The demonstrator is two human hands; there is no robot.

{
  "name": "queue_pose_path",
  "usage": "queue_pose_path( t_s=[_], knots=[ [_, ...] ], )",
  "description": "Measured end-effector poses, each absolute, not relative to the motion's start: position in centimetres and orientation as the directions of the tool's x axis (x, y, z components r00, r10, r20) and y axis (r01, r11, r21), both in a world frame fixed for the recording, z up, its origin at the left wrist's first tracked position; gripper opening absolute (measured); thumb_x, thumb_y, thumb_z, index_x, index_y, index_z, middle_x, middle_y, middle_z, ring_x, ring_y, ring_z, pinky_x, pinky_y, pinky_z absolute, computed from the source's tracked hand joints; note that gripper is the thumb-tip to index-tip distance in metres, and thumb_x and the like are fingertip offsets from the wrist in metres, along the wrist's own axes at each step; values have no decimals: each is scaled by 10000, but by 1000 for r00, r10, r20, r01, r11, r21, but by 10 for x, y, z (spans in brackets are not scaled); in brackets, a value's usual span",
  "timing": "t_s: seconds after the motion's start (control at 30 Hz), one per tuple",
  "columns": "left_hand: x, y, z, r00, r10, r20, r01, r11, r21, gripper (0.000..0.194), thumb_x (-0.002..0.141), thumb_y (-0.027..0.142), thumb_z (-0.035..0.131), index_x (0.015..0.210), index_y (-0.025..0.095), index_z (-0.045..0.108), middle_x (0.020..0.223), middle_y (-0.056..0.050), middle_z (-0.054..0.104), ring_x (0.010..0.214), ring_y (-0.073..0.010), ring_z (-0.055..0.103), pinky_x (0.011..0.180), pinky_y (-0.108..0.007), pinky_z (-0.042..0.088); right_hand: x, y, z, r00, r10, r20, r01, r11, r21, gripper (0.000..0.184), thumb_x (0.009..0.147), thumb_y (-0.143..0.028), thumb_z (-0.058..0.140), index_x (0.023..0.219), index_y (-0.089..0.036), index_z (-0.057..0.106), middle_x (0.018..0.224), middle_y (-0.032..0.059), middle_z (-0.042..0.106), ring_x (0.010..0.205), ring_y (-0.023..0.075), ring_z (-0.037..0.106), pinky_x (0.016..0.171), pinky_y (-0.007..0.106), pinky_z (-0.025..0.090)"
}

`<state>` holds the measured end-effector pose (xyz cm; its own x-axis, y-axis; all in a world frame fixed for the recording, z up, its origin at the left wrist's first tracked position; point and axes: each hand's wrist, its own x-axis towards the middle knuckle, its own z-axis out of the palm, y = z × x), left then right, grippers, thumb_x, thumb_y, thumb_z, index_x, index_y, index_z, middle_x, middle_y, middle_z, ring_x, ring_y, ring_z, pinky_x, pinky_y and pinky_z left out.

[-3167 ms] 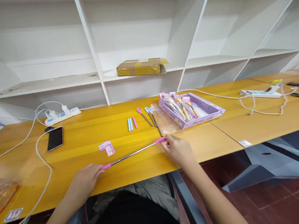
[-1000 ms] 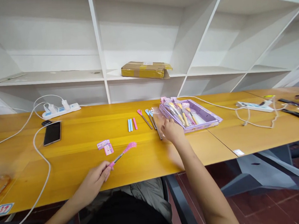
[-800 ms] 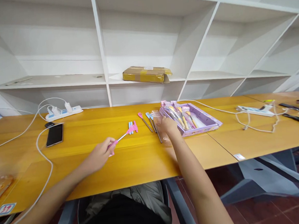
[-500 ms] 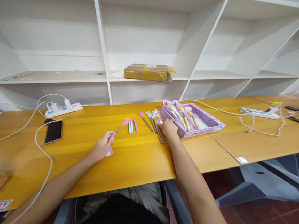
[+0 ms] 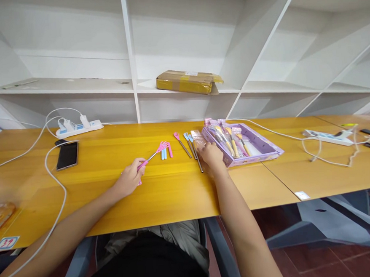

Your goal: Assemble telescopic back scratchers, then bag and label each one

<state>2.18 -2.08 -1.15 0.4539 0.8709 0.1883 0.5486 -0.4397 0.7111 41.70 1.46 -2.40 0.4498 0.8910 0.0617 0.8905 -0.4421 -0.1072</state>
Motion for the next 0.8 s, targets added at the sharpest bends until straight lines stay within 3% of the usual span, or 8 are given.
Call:
queue_pose_path(
  t_s=[0.23,0.47,0.6,0.7,0.8],
  knots=[
    [22,-21,-10,465,868,175,585,-449,675,301,1113,407,347,1268,237,541,928,-13,685,662,-161,650,686,-299,475,419,14,-27,490,864,117,871,-479,-111,617,1021,-533,558,1378,-33,615,1294,310,666,1202,370,697,988,424,535],
    [22,-22,-9,471,865,172,594,-455,663,318,1120,420,329,1279,241,539,949,-13,698,670,-161,660,712,-312,473,426,14,-21,482,866,133,874,-464,-146,321,994,-250,553,1188,-72,737,1134,260,757,1100,327,738,929,363,518],
    [22,-20,-14,458,872,173,581,-441,684,310,1113,411,348,1300,244,529,906,1,672,637,-155,642,697,-309,477,424,12,-15,500,842,204,864,-468,-186,333,1009,-269,517,1166,-74,737,1061,245,758,1010,321,728,871,377,511],
    [22,-18,-18,427,887,174,554,-409,725,323,1098,380,378,1378,260,486,888,13,652,567,-137,603,650,-299,487,423,11,-9,500,789,356,865,-434,-252,364,1028,-300,481,1213,-81,706,1067,222,735,978,301,686,854,389,502],
    [22,-18,-17,437,880,187,476,-402,782,321,1095,383,368,1363,287,516,920,17,619,512,-106,552,587,-280,502,417,11,0,408,635,656,909,-214,-358,325,990,-239,489,1196,-118,709,1050,166,694,920,258,633,840,385,500]
  ],
)
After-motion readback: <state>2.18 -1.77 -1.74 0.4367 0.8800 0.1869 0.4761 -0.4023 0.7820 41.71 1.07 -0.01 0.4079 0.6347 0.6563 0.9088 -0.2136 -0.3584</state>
